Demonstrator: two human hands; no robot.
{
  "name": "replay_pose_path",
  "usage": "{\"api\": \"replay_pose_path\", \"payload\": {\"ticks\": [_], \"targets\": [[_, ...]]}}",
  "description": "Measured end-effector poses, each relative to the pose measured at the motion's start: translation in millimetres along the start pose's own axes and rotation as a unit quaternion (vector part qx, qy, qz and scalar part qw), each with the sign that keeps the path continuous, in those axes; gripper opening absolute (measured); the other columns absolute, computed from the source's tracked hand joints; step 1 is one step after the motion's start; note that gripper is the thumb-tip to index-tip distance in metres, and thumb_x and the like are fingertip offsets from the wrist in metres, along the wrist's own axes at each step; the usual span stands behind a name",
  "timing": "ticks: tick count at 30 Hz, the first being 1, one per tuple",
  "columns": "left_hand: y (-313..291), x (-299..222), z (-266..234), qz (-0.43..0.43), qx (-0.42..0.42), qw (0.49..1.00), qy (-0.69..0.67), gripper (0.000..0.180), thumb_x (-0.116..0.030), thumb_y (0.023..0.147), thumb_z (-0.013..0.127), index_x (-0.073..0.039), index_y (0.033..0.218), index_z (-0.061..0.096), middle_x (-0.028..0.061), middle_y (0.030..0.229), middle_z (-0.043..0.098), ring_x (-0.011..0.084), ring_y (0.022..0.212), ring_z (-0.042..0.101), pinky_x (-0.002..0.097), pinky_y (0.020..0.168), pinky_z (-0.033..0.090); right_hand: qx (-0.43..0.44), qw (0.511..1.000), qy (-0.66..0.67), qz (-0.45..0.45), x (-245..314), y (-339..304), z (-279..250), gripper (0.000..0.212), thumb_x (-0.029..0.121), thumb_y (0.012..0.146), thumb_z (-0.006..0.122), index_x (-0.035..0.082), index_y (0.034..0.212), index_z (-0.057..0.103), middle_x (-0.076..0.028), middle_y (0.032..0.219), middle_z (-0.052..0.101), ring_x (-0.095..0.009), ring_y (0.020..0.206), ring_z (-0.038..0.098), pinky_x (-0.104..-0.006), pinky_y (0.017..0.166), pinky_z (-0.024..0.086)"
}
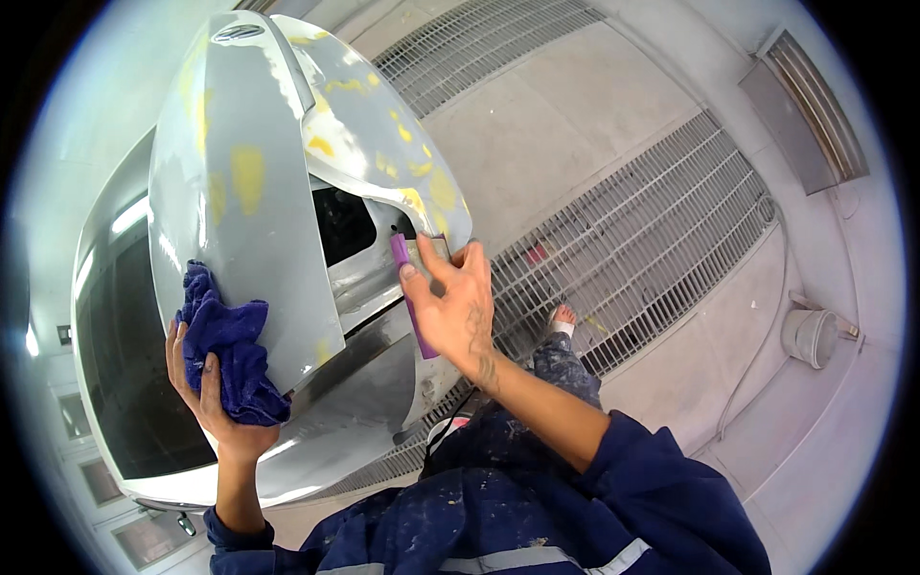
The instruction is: The person sands the surface of a white car hood using a sanding block and wipes it with a cloth. They work on multiple areas of the hood, including around the headlight cutouts, and occasionally dip the sanding block into a bucket of water.
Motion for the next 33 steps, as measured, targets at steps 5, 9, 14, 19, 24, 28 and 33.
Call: {"api": "replay_pose_path", "payload": {"ticks": [5,9,14,19,24,28,33], "targets": [[-0.8,2.1,1.4,-0.007,-0.001,1.000,-0.002,0.079,-0.013,0.087,0.073,-0.015,0.161,0.047,0.0328,0.163,0.042,0.0583,0.149,0.044,0.0694,0.124,0.033,0.022,0.997,0.061,-0.052,18.1,-52.1,-2.8,0.053,0.025,0.096,0.077,0.005,0.145,0.072,-0.022,0.107,0.053,-0.039,0.103,0.055,-0.0459,0.095,0.049],[-2.6,2.7,1.1,-0.020,-0.017,1.000,-0.005,0.083,-0.016,0.080,0.077,-0.022,0.159,0.052,0.0301,0.164,0.045,0.0607,0.148,0.043,0.0723,0.119,0.036,-0.017,1.000,-0.004,-0.014,-1.0,-13.3,-6.8,0.048,0.028,0.096,0.077,0.003,0.137,0.076,-0.023,0.107,0.055,-0.039,0.104,0.056,-0.0463,0.092,0.049],[-3.2,3.6,5.6,-0.018,-0.029,0.999,-0.007,0.083,-0.016,0.081,0.077,-0.020,0.159,0.051,0.0299,0.164,0.044,0.0611,0.148,0.043,0.0718,0.119,0.036,0.016,0.998,0.046,-0.048,23.8,-55.1,-7.6,0.050,0.030,0.097,0.076,0.002,0.137,0.075,-0.023,0.107,0.054,-0.038,0.102,0.057,-0.0461,0.090,0.051],[0.0,3.2,4.6,-0.016,-0.022,1.000,-0.003,0.084,-0.014,0.079,0.077,-0.020,0.159,0.052,0.0295,0.165,0.043,0.0611,0.149,0.042,0.0718,0.120,0.035,0.000,1.000,0.016,0.001,7.6,-24.7,-9.5,0.052,0.033,0.097,0.076,0.001,0.137,0.075,-0.021,0.103,0.054,-0.037,0.101,0.058,-0.0456,0.089,0.051],[-0.8,0.4,2.6,-0.008,-0.013,1.000,0.000,0.079,-0.010,0.086,0.073,-0.014,0.162,0.049,0.0321,0.165,0.042,0.0557,0.153,0.041,0.0661,0.126,0.030,-0.025,0.998,0.059,-0.014,22.1,-57.8,3.8,0.055,0.033,0.096,0.078,-0.001,0.139,0.073,-0.021,0.105,0.053,-0.036,0.098,0.057,-0.0458,0.087,0.051],[1.8,-0.6,4.0,-0.018,-0.010,1.000,-0.003,0.080,-0.010,0.086,0.074,-0.013,0.161,0.049,0.0311,0.166,0.043,0.0548,0.153,0.041,0.0654,0.127,0.029,-0.079,0.989,0.108,0.057,27.5,-59.3,8.9,0.057,0.030,0.096,0.079,-0.003,0.142,0.071,-0.020,0.106,0.050,-0.033,0.098,0.057,-0.0425,0.087,0.052],[-6.8,4.5,2.9,-0.015,-0.013,1.000,0.011,0.082,-0.011,0.085,0.073,-0.014,0.163,0.045,0.0320,0.165,0.042,0.0564,0.151,0.042,0.0682,0.125,0.031,-0.132,0.962,0.210,0.116,25.2,-79.7,41.4,0.062,0.028,0.105,0.073,-0.001,0.157,0.057,-0.017,0.108,0.048,-0.028,0.099,0.053,-0.0375,0.091,0.049]]}}
Point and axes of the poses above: each hand's wrist, its own y-axis towards the middle knuckle, its own z-axis out of the palm, x = y × z, the point moved 4 cm from there along y, towards the middle knuckle
